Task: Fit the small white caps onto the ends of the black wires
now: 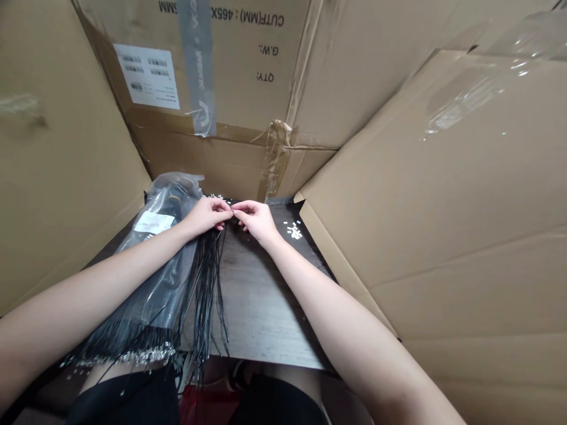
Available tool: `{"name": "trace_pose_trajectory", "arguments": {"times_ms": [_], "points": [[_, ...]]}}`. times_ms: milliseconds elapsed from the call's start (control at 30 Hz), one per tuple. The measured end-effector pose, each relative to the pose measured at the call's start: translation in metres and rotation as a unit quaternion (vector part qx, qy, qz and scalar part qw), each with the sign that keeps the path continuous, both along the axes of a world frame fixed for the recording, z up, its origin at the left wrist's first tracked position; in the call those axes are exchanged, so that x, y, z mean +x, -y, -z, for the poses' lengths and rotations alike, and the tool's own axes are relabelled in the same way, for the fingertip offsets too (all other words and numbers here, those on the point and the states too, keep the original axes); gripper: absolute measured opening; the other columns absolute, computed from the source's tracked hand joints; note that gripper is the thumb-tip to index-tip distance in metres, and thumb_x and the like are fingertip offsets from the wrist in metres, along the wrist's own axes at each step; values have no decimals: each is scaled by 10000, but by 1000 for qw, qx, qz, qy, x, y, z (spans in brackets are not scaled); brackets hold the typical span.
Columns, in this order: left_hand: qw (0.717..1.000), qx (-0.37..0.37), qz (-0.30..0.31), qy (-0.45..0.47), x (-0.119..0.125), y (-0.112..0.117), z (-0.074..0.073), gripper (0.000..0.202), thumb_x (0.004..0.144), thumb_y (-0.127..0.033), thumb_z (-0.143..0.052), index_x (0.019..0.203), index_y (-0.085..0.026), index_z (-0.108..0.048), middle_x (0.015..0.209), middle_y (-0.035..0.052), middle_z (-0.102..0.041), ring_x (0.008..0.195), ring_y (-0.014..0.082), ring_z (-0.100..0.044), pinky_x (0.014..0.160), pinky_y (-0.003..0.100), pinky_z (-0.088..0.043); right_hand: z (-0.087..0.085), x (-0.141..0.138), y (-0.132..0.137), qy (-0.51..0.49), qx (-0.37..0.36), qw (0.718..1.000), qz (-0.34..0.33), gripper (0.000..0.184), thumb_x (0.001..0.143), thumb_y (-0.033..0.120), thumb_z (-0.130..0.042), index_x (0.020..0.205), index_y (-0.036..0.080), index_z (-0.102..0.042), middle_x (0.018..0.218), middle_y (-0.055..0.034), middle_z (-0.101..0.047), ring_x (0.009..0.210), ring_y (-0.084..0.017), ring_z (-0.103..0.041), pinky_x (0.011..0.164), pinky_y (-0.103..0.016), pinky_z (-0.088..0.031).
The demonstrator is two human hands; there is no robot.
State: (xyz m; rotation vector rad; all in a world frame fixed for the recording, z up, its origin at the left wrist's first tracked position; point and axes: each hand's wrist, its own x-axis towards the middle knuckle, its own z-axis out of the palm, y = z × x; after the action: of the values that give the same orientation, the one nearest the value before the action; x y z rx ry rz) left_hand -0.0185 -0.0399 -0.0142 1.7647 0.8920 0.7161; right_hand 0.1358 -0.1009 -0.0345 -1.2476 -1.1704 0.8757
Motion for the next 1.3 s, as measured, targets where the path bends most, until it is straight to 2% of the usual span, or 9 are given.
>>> {"name": "trace_pose_trajectory", "arguments": {"times_ms": [200, 433, 767, 1100, 1300], "points": [[1000, 1, 1, -7, 0, 2, -3, 71, 763, -152, -698, 779, -83, -705, 658, 22, -650, 482, 73, -589, 461, 192, -533, -1, 0, -1, -33, 3, 999, 1, 345, 579, 352, -795, 847, 150, -713, 714, -27, -691, 501, -84, -519, 399, -192, -416], [1000, -4, -8, -5, 0, 2, -3, 68, 750, -156, -715, 765, -92, -697, 633, 5, -631, 457, 69, -576, 442, 184, -516, 0, 0, -1, -13, -2, 1000, 10, 284, 617, 332, -766, 827, 144, -730, 636, 0, -648, 482, -74, -497, 400, -185, -412], [1000, -8, -6, -2, 1, 3, -4, 56, 760, -145, -695, 777, -92, -693, 625, -2, -615, 467, 66, -569, 440, 184, -524, -2, -2, 0, -4, -15, 999, 30, 327, 638, 387, -754, 848, 139, -728, 596, 8, -620, 471, -79, -486, 397, -194, -422], [1000, -21, -15, 12, 1, 4, -6, 124, 734, -177, -751, 786, -95, -675, 614, -5, -620, 458, 71, -573, 434, 191, -525, -1, -1, -1, -1, -14, 999, 37, 288, 628, 365, -747, 818, 152, -705, 626, 1, -629, 473, -79, -491, 393, -194, -427], [1000, -15, -12, 8, 1, 4, -6, 81, 754, -149, -716, 792, -87, -679, 631, 4, -619, 470, 66, -566, 437, 183, -519, -1, -1, 0, 3, -12, 999, 33, 289, 626, 363, -753, 817, 152, -703, 632, 4, -628, 469, -76, -490, 392, -192, -424]]}}
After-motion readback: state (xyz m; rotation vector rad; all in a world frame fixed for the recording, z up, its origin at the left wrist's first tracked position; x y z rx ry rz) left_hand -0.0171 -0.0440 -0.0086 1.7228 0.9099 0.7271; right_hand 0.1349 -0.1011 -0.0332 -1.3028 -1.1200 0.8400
